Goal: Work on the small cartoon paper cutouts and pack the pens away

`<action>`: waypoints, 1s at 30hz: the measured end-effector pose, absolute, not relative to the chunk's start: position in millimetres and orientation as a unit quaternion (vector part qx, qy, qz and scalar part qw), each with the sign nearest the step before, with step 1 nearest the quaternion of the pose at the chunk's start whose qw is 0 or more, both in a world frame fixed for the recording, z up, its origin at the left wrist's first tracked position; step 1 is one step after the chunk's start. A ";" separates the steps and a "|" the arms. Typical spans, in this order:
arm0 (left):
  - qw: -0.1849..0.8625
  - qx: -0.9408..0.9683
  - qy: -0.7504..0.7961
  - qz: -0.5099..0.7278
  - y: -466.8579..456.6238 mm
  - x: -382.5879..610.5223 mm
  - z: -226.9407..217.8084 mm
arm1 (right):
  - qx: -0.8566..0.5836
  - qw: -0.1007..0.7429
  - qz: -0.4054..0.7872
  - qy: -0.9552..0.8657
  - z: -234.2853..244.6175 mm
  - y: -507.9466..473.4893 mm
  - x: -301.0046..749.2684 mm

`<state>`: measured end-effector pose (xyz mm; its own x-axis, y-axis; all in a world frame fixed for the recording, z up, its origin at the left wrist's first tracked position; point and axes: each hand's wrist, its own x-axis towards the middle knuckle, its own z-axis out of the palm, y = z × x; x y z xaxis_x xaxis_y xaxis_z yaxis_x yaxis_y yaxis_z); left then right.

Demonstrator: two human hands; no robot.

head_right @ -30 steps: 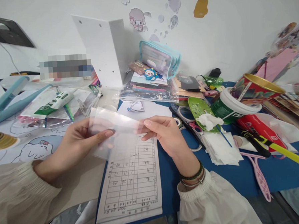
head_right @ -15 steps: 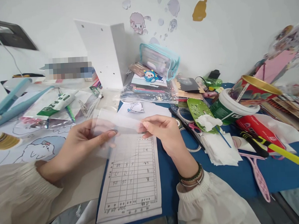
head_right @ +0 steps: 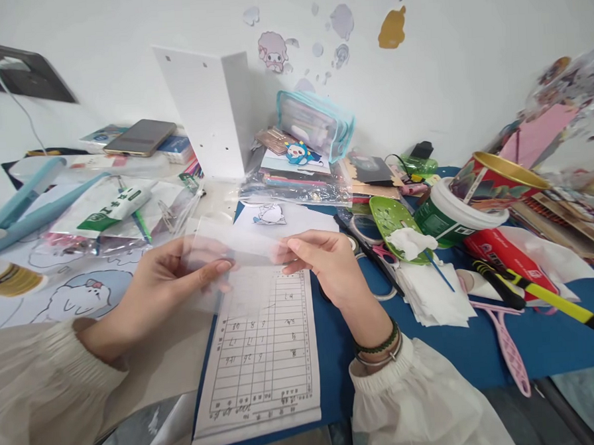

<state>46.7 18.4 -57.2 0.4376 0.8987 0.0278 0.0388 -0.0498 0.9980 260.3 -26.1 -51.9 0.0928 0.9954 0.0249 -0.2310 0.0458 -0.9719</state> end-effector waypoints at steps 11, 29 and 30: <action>0.575 0.626 0.371 0.373 18.2 43.7 -61.8 | -0.444 0.592 0.523 -0.424 -56.1 -25.7 260.4; 0.580 0.611 0.386 0.377 17.8 48.2 -60.0 | -0.435 0.593 0.533 -0.419 -51.8 -26.7 259.1; 0.580 0.610 0.386 0.376 17.9 48.2 -60.3 | -0.436 0.592 0.534 -0.418 -51.8 -26.6 259.2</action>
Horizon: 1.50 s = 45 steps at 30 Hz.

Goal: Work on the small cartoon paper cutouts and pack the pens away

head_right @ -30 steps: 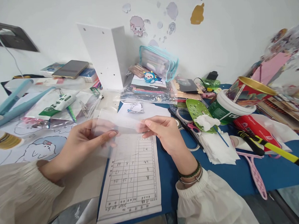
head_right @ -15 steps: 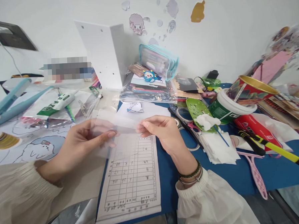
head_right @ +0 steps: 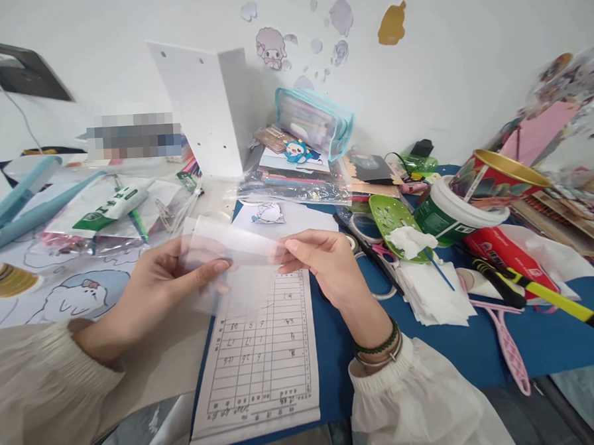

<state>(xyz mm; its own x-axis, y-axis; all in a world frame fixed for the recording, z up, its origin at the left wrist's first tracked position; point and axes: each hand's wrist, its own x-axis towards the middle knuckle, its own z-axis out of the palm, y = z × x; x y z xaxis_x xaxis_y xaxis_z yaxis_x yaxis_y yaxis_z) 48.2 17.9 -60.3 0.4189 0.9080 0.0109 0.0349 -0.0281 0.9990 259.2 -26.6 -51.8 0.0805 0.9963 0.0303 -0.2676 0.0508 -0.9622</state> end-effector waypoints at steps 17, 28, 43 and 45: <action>0.584 0.611 0.381 0.374 18.1 47.4 -60.8 | -0.432 0.589 0.538 -0.420 -55.2 -26.3 259.5; 0.594 0.577 0.421 0.370 14.6 53.5 -54.8 | -0.483 0.568 0.512 -0.427 -56.7 -23.6 260.3; 0.374 0.654 0.445 0.483 21.6 45.8 -58.9 | -0.430 0.721 0.465 -0.281 -44.7 -26.3 261.8; 0.381 0.647 0.434 0.498 15.1 45.3 -56.3 | -0.390 0.736 0.489 -0.261 -43.7 -30.7 241.2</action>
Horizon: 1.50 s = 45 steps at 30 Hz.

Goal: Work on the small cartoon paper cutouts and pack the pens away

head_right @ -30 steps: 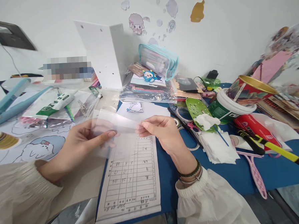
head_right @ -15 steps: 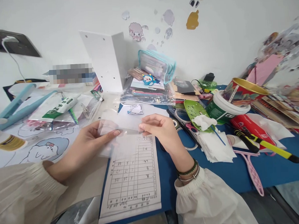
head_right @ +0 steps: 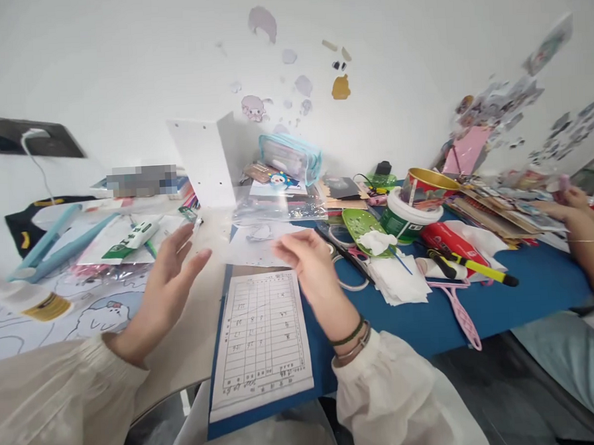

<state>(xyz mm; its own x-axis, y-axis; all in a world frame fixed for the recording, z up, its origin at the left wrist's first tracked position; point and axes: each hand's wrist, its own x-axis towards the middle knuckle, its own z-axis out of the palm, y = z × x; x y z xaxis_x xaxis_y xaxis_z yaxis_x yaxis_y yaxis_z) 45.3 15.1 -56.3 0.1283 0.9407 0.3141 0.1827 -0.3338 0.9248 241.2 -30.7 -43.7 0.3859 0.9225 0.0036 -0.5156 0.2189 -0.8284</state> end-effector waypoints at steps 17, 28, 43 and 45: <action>0.702 0.492 0.276 0.434 3.2 58.7 -55.1 | -0.463 0.565 0.549 -0.407 -47.8 -47.2 204.0; 0.733 0.449 0.284 0.424 0.9 53.4 -46.4 | -0.798 0.081 -0.210 -0.559 -94.2 -84.1 355.6; 0.736 0.473 0.256 0.411 14.1 56.1 -26.4 | -0.619 0.592 0.080 -0.510 -13.8 -84.0 289.1; 0.725 0.500 0.249 0.403 21.5 62.1 -5.7 | -0.515 0.652 0.219 -0.512 22.3 -70.4 271.4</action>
